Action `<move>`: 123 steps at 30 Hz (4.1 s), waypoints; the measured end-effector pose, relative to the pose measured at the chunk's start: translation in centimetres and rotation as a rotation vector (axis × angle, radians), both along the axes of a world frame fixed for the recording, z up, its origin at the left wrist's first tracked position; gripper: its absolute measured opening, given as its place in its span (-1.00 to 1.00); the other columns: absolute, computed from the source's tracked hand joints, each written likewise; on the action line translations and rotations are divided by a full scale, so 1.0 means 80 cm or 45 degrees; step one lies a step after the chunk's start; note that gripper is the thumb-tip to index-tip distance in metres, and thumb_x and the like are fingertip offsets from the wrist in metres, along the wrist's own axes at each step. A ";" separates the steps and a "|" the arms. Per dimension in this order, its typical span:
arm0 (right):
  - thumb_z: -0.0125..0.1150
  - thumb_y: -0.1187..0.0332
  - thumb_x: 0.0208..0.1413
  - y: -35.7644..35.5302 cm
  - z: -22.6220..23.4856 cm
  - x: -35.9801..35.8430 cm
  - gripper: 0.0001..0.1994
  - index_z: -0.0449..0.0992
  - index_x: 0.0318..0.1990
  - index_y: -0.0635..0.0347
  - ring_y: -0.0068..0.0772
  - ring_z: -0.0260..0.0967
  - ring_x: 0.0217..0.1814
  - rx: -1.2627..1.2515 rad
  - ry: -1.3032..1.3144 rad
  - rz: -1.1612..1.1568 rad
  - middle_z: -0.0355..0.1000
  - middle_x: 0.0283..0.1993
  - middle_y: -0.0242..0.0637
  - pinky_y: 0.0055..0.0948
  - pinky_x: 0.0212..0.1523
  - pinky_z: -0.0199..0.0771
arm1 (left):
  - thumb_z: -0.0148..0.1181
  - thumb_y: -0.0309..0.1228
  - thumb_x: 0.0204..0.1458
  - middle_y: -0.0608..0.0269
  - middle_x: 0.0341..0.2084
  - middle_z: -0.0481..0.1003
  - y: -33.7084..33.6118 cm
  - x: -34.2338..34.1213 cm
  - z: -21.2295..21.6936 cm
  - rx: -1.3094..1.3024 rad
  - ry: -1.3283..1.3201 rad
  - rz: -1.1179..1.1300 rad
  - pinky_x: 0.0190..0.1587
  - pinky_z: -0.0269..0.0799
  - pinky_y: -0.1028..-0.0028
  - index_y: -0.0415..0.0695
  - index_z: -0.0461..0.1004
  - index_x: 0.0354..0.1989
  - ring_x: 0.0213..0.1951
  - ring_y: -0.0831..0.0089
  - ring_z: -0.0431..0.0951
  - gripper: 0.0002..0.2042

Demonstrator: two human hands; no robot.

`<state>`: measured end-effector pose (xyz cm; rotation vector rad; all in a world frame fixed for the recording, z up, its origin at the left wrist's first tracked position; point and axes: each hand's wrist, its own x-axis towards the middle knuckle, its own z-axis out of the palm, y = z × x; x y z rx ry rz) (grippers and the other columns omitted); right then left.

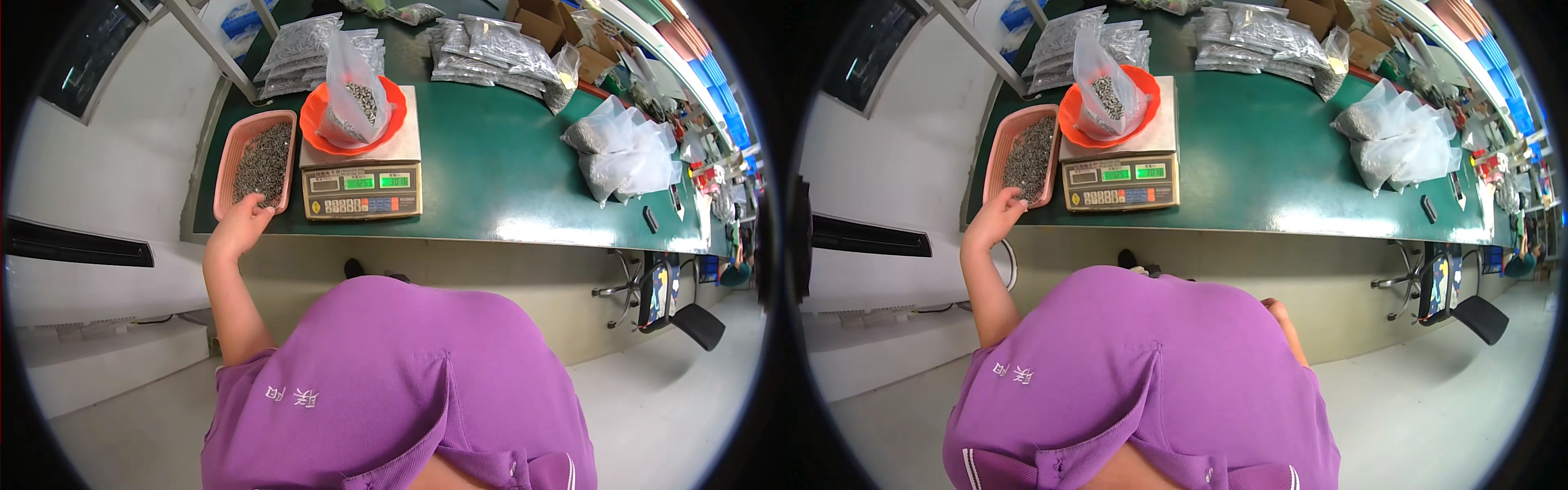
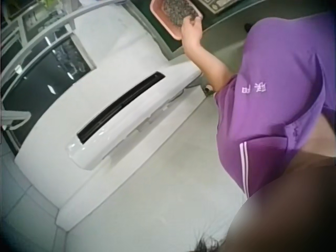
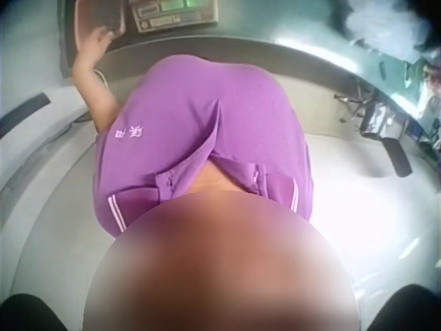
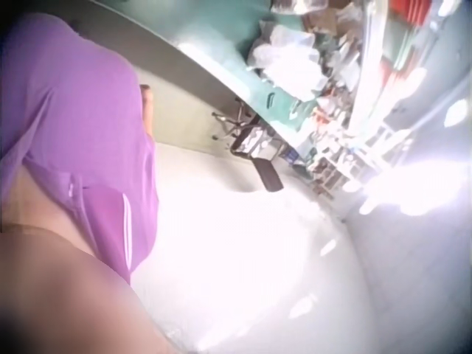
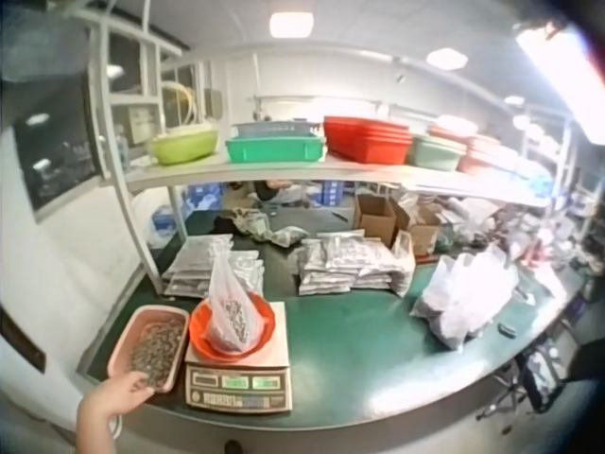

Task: Weighing small metal components on an electronic scale and placing specific amounts into plastic bags for packaging.

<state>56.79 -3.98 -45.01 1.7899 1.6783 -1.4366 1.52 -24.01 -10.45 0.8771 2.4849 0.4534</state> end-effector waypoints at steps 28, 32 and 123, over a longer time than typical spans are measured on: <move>-0.03 0.25 -0.12 0.153 0.471 -0.585 -0.66 0.40 -0.18 0.24 -0.05 0.44 -0.30 0.968 0.471 1.068 0.46 -0.35 -0.03 -0.20 -0.24 0.42 | -0.07 -0.37 -0.04 -0.24 -0.34 0.42 0.228 -0.017 0.031 0.344 0.267 -0.203 -0.22 0.32 0.05 -0.09 0.25 0.02 -0.26 -0.19 0.40 -0.62; -0.08 0.38 -0.07 0.164 0.440 -0.599 -0.78 0.46 -0.27 0.14 0.00 0.41 -0.31 1.068 0.950 0.738 0.44 -0.40 -0.02 -0.15 -0.26 0.39 | -0.16 -0.41 0.08 0.10 -0.62 0.40 0.233 -0.043 -0.001 0.832 -0.270 0.071 -0.65 0.30 0.42 -0.25 0.37 -0.22 -0.69 0.35 0.41 -0.78; 0.09 0.29 -0.04 0.759 0.391 0.056 -0.83 0.51 -0.31 0.10 -0.09 0.37 -0.23 1.854 0.078 -0.017 0.34 -0.23 -0.19 -0.21 -0.22 0.40 | 0.23 -0.27 -0.22 -0.08 0.22 -0.11 0.476 0.379 -0.276 -0.250 0.238 -0.482 0.15 0.08 0.11 -0.18 0.04 0.19 0.24 0.01 -0.12 -0.26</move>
